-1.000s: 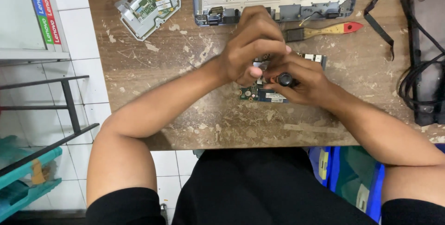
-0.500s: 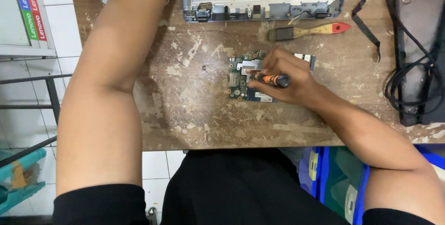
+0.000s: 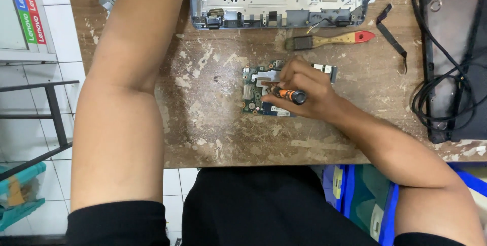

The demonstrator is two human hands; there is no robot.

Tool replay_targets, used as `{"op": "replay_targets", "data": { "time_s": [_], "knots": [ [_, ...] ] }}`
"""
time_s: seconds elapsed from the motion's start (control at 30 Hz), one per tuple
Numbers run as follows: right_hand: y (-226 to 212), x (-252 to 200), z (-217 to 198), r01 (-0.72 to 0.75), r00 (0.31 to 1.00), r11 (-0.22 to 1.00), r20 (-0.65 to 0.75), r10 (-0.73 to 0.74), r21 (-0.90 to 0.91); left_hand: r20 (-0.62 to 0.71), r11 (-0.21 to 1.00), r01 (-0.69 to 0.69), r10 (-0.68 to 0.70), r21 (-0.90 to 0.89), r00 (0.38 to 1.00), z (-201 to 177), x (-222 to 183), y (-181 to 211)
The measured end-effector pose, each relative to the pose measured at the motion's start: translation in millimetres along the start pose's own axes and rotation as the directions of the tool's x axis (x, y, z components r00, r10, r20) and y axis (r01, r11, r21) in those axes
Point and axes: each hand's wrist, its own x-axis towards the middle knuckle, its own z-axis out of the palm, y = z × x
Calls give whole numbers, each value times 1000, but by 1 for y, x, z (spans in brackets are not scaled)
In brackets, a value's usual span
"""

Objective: A person is using a precision screwdriver to work on a laptop motherboard, removing screws and inspecting the board on a workbench.

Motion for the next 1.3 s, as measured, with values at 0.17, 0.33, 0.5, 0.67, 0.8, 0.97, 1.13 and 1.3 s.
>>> {"op": "replay_targets", "data": {
  "time_s": [0.17,0.33,0.5,0.67,0.8,0.97,1.13,1.3],
  "knots": [
    [4,-6,1,-20,1000,1000,15,20,-2,13,1000,-7,7,10,1000,-5,-1,7],
    [0,0,-4,-22,998,999,65,25,-39,38,1000,-12,12,15,999,-14,-3,10],
    [-3,3,-2,34,992,979,122,-9,-199,34,989,-105,109,-102,993,6,-43,78],
    [-3,0,-3,28,995,993,96,-16,-118,1,995,-4,4,-100,1000,14,-58,88],
    [-5,4,-4,61,994,990,97,-49,-130,-20,991,-7,4,-131,1000,8,-44,95],
    [0,2,-4,110,993,994,54,-109,-10,-239,980,-4,-45,-201,970,29,-58,89],
    [7,-7,1,92,994,995,50,-94,38,-265,987,-31,-13,-159,964,27,-52,84],
    [3,-5,-1,60,998,998,27,-61,8,-298,986,-20,-31,-166,954,29,-51,86]
  ]
}}
